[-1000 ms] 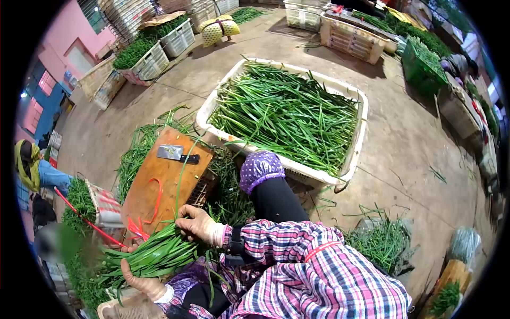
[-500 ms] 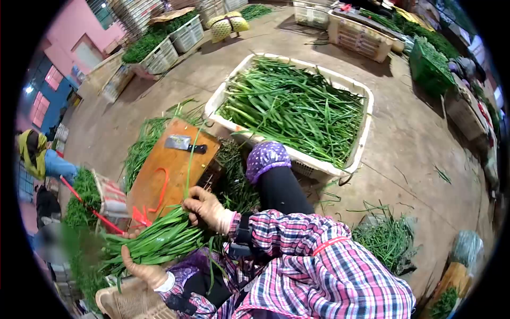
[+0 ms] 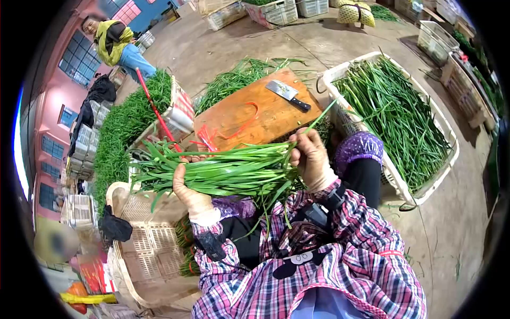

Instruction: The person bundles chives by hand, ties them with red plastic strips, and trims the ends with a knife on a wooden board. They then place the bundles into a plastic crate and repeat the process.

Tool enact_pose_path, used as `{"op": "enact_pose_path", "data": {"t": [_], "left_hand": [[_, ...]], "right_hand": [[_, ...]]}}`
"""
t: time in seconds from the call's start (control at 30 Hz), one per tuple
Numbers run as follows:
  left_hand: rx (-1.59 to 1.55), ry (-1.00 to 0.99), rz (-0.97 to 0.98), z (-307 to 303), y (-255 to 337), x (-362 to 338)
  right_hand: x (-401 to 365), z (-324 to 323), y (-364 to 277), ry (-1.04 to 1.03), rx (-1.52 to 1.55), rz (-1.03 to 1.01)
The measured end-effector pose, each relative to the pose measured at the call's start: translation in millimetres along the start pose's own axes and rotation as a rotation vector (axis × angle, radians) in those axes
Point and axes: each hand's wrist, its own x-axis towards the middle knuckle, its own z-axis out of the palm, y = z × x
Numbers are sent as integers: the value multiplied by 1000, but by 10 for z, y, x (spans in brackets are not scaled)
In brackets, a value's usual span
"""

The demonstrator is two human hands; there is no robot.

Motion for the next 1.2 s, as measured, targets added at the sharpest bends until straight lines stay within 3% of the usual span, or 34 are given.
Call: {"op": "enact_pose_path", "data": {"t": [0.23,0.3,0.33,0.37,0.4,0.43,0.5,0.57,0.6,0.67,0.7,0.77,0.93,1.03,1.13,1.2], "left_hand": [[-65,110,50,-437,129,226],[-101,126,84,-480,168,261],[-80,60,90,-572,190,306],[-83,70,87,-604,208,323],[-107,87,82,-621,216,343],[-131,104,79,-641,217,365],[-225,102,51,-724,191,418],[-118,75,103,-807,137,468],[-164,111,83,-841,104,507],[-166,86,74,-872,32,560],[-166,81,69,-881,8,577],[-185,33,43,-933,-58,639],[-237,162,-77,-912,-117,645],[-188,176,-99,-876,-109,639],[-148,178,-114,-877,-129,676],[-247,229,-160,-809,-105,669]], "right_hand": [[-10,-345,-1020,8,-52,-336],[-183,-550,-1508,230,-102,-463],[-297,-852,-1803,113,-173,-475],[-483,-977,-2040,215,-162,-561],[-664,-1550,-2362,309,-737,-744],[-997,-1573,-2651,365,-554,-639],[-1567,-2253,-3096,679,-589,-786],[-2240,-2401,-3208,961,-633,-734],[-2728,-2910,-3387,942,-749,-658],[-3316,-2974,-3173,1350,-888,-445],[-3726,-3117,-3055,1246,-956,-321],[-4235,-3213,-2639,1465,-1050,23],[-4830,-3161,-1847,1428,-1048,743],[-4500,-3104,-2061,1421,-1139,683],[-3879,-3256,-2709,1347,-1111,245],[-3030,-2796,-2892,1181,-1287,44]]}}
